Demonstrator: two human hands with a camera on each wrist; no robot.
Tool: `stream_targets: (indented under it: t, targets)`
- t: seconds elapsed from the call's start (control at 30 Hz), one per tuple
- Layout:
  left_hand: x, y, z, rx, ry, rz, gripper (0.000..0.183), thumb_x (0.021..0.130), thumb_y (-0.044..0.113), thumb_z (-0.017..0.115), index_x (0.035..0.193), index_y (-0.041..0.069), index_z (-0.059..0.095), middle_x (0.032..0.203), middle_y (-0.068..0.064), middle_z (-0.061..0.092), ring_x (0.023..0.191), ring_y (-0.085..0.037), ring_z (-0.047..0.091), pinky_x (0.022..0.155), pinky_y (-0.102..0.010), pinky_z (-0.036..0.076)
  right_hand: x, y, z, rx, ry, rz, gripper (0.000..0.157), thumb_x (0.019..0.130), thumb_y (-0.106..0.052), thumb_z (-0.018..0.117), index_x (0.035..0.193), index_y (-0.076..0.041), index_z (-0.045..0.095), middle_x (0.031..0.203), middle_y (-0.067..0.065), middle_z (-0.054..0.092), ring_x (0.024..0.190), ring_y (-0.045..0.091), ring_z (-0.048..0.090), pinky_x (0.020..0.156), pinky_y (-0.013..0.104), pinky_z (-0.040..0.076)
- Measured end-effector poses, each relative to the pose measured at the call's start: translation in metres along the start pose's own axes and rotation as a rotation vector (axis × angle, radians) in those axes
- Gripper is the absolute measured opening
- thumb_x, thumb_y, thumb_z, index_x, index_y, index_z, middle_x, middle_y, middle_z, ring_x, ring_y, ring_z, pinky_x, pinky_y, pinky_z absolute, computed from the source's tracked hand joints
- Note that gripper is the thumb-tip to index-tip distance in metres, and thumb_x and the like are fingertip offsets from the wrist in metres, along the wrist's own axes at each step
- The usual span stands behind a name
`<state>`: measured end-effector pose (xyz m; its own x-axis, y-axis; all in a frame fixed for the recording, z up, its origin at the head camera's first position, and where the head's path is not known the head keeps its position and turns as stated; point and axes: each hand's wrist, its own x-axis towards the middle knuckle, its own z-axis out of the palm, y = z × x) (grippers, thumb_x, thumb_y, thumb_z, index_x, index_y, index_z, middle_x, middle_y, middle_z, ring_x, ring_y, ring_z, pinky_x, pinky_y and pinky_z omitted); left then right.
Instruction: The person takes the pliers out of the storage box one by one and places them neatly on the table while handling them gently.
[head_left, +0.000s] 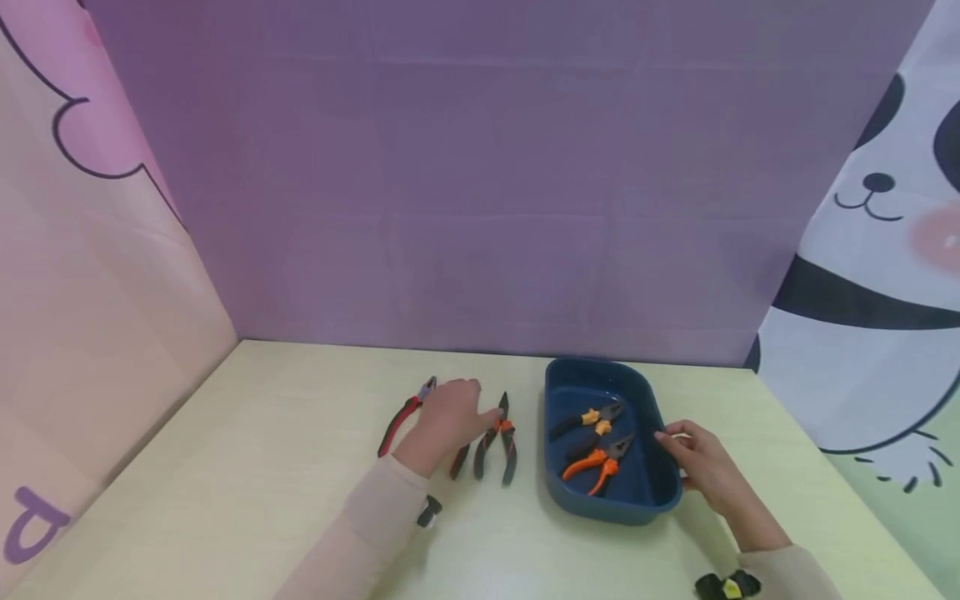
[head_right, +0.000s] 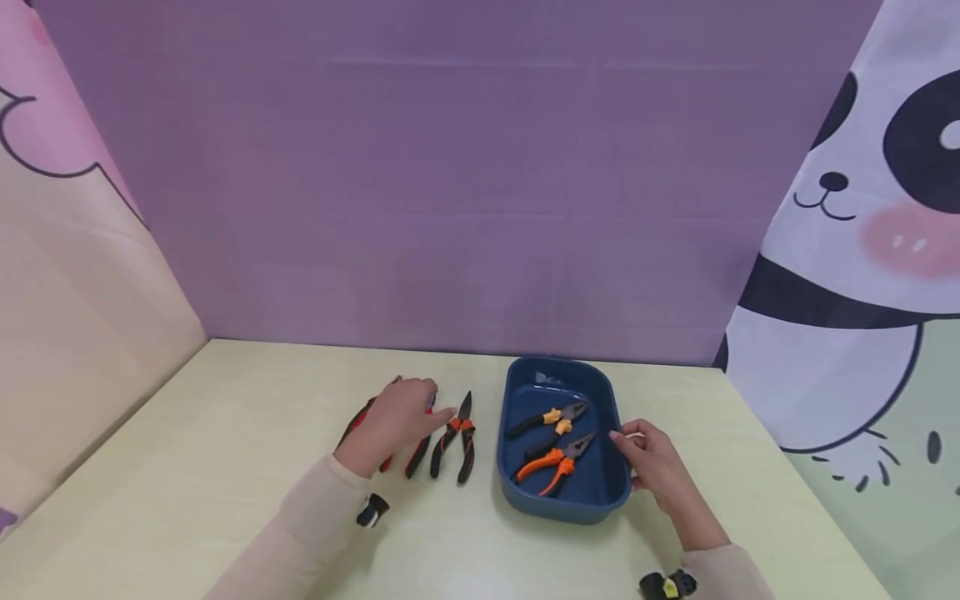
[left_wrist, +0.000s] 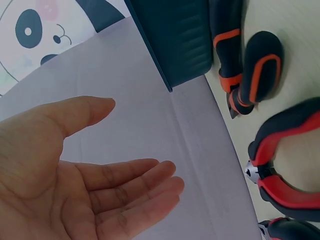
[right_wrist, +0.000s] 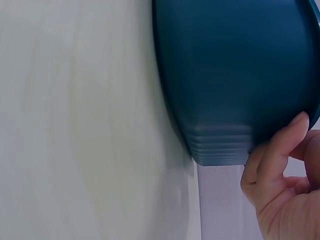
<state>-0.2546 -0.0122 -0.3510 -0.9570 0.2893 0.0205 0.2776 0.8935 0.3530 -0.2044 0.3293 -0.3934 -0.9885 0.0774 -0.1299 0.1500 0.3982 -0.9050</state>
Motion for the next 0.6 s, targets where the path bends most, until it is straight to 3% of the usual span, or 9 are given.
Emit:
stream_targets:
  t: [0.1, 0.3, 0.6]
  targets:
    - [0.000, 0.003, 0.000, -0.019, 0.009, 0.024, 0.050, 0.087, 0.043, 0.063, 0.113, 0.001, 0.060, 0.101, -0.011, 0.064, 0.079, -0.021, 0.058, 0.070, -0.035, 0.049, -0.001, 0.000, 0.000, -0.010, -0.001, -0.001, 0.027, 0.098, -0.019, 0.050, 0.109, 0.005, 0.044, 0.081, 0.000, 0.063, 0.067, 0.011, 0.060, 0.055, 0.035, 0.053]
    - [0.000, 0.007, 0.000, -0.043, 0.037, 0.075, 0.037, 0.087, 0.038, 0.064, 0.097, 0.002, 0.060, 0.078, -0.005, 0.057, 0.067, -0.018, 0.051, 0.061, -0.030, 0.043, 0.000, 0.001, 0.001, -0.010, -0.001, -0.015, 0.029, 0.098, -0.019, 0.051, 0.111, 0.006, 0.044, 0.082, 0.002, 0.064, 0.067, 0.011, 0.060, 0.054, 0.034, 0.053]
    - [0.000, 0.026, -0.004, -0.005, 0.050, 0.111, 0.043, 0.088, 0.041, 0.062, 0.107, 0.003, 0.061, 0.088, -0.007, 0.062, 0.075, -0.020, 0.056, 0.070, -0.034, 0.048, -0.001, 0.001, 0.001, -0.008, 0.000, -0.014, 0.028, 0.098, -0.019, 0.051, 0.109, 0.005, 0.044, 0.078, 0.000, 0.062, 0.065, 0.010, 0.059, 0.053, 0.033, 0.051]
